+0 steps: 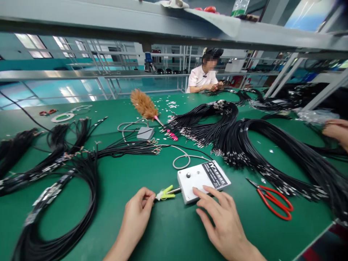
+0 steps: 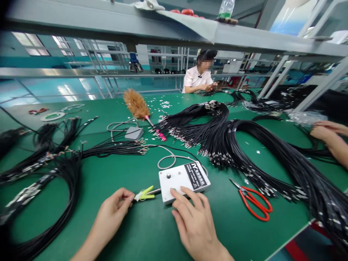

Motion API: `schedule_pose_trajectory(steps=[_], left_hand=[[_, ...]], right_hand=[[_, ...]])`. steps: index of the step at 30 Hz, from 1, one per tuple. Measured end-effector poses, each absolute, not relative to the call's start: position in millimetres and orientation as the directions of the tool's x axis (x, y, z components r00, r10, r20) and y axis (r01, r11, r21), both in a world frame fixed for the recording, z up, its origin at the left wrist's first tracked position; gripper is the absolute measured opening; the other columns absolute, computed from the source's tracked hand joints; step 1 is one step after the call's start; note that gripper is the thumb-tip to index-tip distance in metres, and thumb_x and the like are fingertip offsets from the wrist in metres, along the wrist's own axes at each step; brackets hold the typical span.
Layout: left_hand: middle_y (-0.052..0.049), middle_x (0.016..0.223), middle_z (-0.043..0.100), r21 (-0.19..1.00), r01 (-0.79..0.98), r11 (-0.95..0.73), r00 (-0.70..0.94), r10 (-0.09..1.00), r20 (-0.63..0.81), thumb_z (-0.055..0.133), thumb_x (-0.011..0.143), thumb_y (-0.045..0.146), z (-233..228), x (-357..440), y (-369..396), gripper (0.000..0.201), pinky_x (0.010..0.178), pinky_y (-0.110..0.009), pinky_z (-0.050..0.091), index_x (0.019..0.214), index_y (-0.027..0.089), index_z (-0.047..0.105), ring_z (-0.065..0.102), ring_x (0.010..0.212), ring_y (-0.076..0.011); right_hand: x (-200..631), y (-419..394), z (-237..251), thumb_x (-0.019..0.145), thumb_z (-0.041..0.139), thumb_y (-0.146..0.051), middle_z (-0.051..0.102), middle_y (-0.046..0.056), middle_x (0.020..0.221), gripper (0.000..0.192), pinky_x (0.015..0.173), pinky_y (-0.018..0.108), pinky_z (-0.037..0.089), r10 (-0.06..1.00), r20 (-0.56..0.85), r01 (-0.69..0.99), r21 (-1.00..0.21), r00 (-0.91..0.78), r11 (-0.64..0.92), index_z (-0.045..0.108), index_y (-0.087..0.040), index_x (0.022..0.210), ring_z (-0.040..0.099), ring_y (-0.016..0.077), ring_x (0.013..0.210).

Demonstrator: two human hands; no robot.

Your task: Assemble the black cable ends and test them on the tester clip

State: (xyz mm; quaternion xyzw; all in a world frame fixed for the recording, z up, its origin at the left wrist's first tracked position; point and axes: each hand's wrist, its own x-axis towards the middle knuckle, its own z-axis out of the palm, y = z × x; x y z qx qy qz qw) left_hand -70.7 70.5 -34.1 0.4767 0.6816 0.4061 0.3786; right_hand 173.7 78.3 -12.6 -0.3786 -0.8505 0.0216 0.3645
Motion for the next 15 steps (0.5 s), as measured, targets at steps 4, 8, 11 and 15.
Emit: schedule_pose_trajectory(steps=[4, 8, 11, 15], left_hand=[[-0.001, 0.065, 0.054, 0.911, 0.348, 0.220, -0.261, 0.956, -0.131, 0.053, 0.078, 0.047, -35.3, -76.6, 64.8, 0.031, 0.055, -0.024, 0.036, 0.072, 0.016, 0.054, 0.050, 0.059, -0.0149], [0.000, 0.068, 0.051, 0.915, 0.326, 0.237, -0.284, 0.948, -0.145, 0.053, 0.078, 0.049, -41.9, -91.2, 58.5, 0.034, 0.057, -0.024, 0.035, 0.073, 0.016, 0.051, 0.047, 0.061, -0.0132], [0.001, 0.065, 0.048, 0.928, 0.268, 0.258, -0.292, 0.940, -0.177, 0.052, 0.077, 0.055, -41.7, -101.0, 54.9, 0.040, 0.049, -0.022, 0.029, 0.080, 0.015, 0.048, 0.040, 0.053, -0.0101], [0.002, 0.068, 0.053, 0.958, 0.158, 0.241, -0.250, 0.948, -0.197, 0.052, 0.076, 0.057, -30.7, -109.4, 48.2, 0.056, 0.046, -0.022, 0.031, 0.108, 0.013, 0.037, 0.039, 0.048, -0.0088]], right_hand=[[169.8, 83.7, -16.1, 0.092, 0.053, -0.015, 0.067, -0.005, 0.116, 0.009, 0.089, 0.037, 0.030, 0.618, 0.670, 0.645, -0.266, -0.411, 0.717, 0.058, -0.020, 0.087, 0.053, 0.0189, 0.109], [171.7, 87.8, -17.5, 0.092, 0.053, -0.015, 0.069, -0.003, 0.112, 0.009, 0.088, 0.038, 0.032, 0.590, 0.709, 0.633, -0.260, -0.387, 0.729, 0.059, -0.020, 0.087, 0.054, 0.0202, 0.106], [175.6, 87.9, -16.6, 0.088, 0.055, -0.010, 0.067, 0.002, 0.116, 0.011, 0.091, 0.039, 0.033, 0.548, 0.689, 0.624, -0.175, -0.474, 0.761, 0.059, -0.018, 0.096, 0.050, 0.0229, 0.112], [179.6, 78.4, -24.7, 0.085, 0.055, -0.008, 0.066, 0.008, 0.117, 0.017, 0.090, 0.036, 0.037, 0.455, 0.694, 0.549, -0.102, -0.559, 0.829, 0.056, -0.016, 0.100, 0.053, 0.0224, 0.111]])
